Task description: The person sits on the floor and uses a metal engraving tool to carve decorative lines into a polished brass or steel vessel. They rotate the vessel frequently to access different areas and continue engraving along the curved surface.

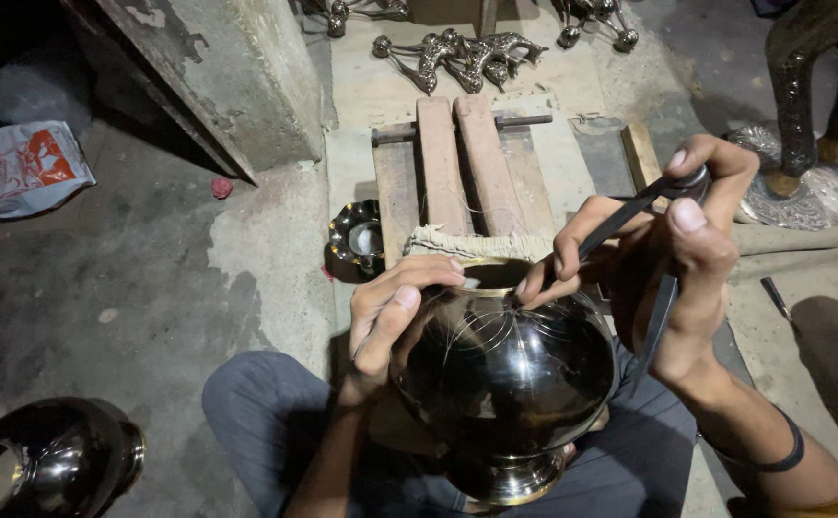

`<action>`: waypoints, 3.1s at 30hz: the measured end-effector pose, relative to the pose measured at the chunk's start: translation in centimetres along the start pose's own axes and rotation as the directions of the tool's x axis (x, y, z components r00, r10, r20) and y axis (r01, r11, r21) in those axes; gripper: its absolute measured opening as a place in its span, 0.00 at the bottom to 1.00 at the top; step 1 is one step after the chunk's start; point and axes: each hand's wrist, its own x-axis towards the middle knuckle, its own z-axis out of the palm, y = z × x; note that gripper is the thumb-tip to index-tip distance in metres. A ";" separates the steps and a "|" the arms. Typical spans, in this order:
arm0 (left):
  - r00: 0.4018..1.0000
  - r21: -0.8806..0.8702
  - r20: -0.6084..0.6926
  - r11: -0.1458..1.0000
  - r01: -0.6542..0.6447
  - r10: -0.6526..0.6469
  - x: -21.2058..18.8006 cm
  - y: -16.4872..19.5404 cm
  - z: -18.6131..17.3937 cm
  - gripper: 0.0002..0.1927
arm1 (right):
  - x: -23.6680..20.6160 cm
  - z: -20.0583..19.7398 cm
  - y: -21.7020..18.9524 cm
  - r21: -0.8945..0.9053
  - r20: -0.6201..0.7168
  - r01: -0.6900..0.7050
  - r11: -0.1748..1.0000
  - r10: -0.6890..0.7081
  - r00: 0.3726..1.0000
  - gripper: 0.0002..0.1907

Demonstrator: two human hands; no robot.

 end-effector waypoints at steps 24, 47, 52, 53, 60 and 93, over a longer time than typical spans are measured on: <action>1.000 -0.041 -0.004 0.999 -0.002 0.002 0.2 0.6 0.1 0.25 | -3.0 0.5 -0.2 -0.639 0.678 0.762 0.102 -0.394 0.621 0.28; 0.986 -0.159 -0.033 0.975 0.156 -0.163 -0.3 1.1 0.2 0.25 | -6.0 -4.3 1.4 -0.636 0.398 0.391 0.666 -0.150 0.905 0.49; 0.990 -0.139 -0.028 0.981 0.136 -0.141 -0.4 0.9 0.0 0.26 | -6.3 -6.4 3.1 -0.522 0.498 0.511 0.683 -0.243 0.833 0.45; 0.991 -0.131 -0.028 0.983 0.129 -0.134 -0.4 0.9 0.0 0.26 | -6.6 -6.7 3.3 -0.548 0.493 0.504 0.668 -0.228 0.839 0.44; 1.000 -0.057 -0.011 0.998 0.021 -0.022 -0.2 0.6 0.0 0.27 | -5.5 -6.1 3.7 -0.520 0.549 0.500 0.692 -0.178 0.816 0.34; 1.000 0.018 0.016 1.000 -0.020 0.020 0.3 0.9 -0.3 0.26 | -0.4 1.4 -2.4 -0.430 0.196 0.179 0.885 -0.102 0.975 0.36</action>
